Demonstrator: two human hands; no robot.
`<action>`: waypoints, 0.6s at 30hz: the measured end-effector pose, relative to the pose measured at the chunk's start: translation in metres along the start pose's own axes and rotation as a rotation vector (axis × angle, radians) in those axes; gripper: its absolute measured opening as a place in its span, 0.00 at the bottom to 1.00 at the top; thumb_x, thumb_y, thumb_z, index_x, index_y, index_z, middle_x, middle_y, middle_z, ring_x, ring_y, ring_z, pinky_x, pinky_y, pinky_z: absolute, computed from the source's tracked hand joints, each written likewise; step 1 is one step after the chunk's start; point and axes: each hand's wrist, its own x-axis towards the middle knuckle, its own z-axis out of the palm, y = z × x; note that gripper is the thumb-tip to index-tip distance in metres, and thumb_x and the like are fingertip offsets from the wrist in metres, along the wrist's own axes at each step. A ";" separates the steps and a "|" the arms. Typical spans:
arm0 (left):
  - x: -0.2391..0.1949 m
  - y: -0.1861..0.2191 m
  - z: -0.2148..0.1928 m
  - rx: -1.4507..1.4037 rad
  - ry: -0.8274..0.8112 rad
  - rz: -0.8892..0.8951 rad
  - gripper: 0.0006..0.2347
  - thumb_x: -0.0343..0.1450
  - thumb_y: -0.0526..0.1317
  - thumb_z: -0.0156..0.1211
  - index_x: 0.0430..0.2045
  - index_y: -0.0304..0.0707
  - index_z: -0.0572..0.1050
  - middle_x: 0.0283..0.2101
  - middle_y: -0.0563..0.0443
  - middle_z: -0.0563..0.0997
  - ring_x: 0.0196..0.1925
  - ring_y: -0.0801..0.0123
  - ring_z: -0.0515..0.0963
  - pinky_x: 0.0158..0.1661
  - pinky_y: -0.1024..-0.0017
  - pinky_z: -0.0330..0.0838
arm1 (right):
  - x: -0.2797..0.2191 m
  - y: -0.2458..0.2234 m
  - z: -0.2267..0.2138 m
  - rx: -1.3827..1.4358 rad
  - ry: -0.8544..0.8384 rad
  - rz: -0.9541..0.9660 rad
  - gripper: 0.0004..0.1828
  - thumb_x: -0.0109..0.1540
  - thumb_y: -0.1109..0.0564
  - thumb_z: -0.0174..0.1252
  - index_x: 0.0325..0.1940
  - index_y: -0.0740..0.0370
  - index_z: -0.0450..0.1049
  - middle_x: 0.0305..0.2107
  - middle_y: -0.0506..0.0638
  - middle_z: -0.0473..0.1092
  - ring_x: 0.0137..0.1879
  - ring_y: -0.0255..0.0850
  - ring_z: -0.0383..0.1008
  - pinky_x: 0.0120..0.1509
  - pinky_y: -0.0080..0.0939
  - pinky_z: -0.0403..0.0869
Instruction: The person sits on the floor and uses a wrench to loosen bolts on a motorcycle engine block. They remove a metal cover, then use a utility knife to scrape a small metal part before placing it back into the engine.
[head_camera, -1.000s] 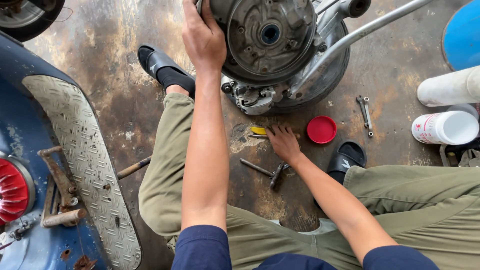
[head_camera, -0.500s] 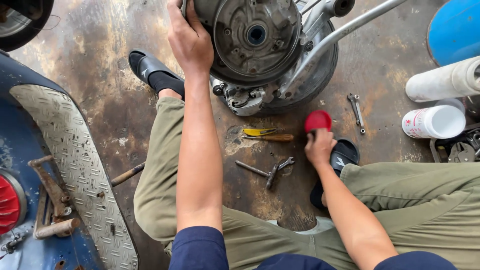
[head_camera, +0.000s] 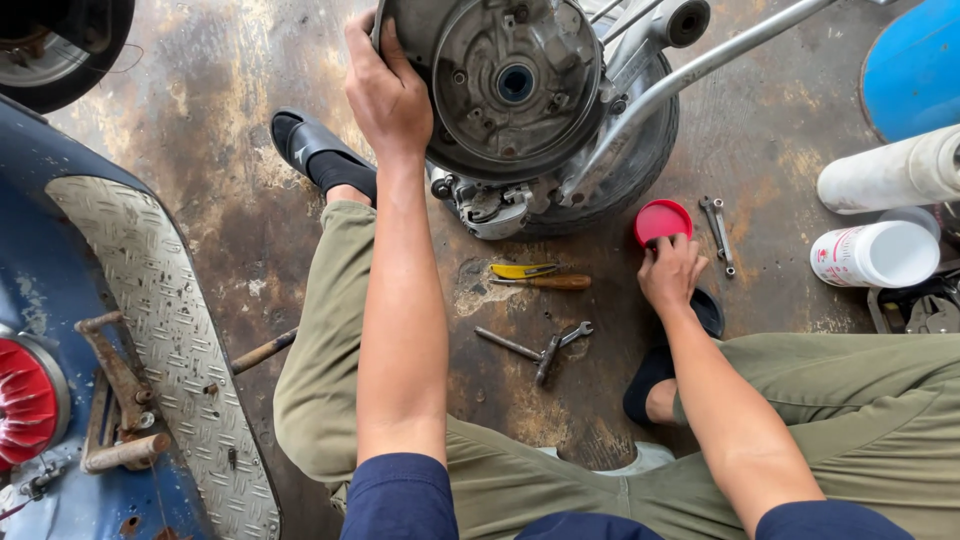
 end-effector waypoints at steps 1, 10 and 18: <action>-0.002 0.001 0.000 0.003 0.000 0.001 0.08 0.81 0.45 0.43 0.49 0.46 0.67 0.36 0.44 0.87 0.29 0.58 0.88 0.28 0.58 0.73 | -0.004 0.000 0.003 0.003 -0.001 0.000 0.10 0.58 0.60 0.62 0.44 0.60 0.77 0.45 0.58 0.69 0.47 0.57 0.64 0.51 0.54 0.60; -0.004 0.004 -0.001 0.013 -0.020 -0.049 0.08 0.80 0.44 0.45 0.48 0.45 0.67 0.32 0.43 0.88 0.25 0.58 0.88 0.24 0.58 0.72 | 0.023 -0.042 -0.024 0.253 0.217 0.159 0.15 0.65 0.61 0.55 0.56 0.65 0.72 0.47 0.58 0.72 0.51 0.56 0.70 0.55 0.54 0.66; -0.013 0.007 -0.002 0.022 -0.002 -0.037 0.08 0.80 0.43 0.45 0.50 0.45 0.68 0.34 0.45 0.86 0.27 0.60 0.86 0.27 0.61 0.76 | 0.099 -0.136 -0.143 1.052 0.300 -0.059 0.17 0.72 0.55 0.44 0.64 0.63 0.61 0.43 0.52 0.64 0.47 0.41 0.65 0.53 0.39 0.70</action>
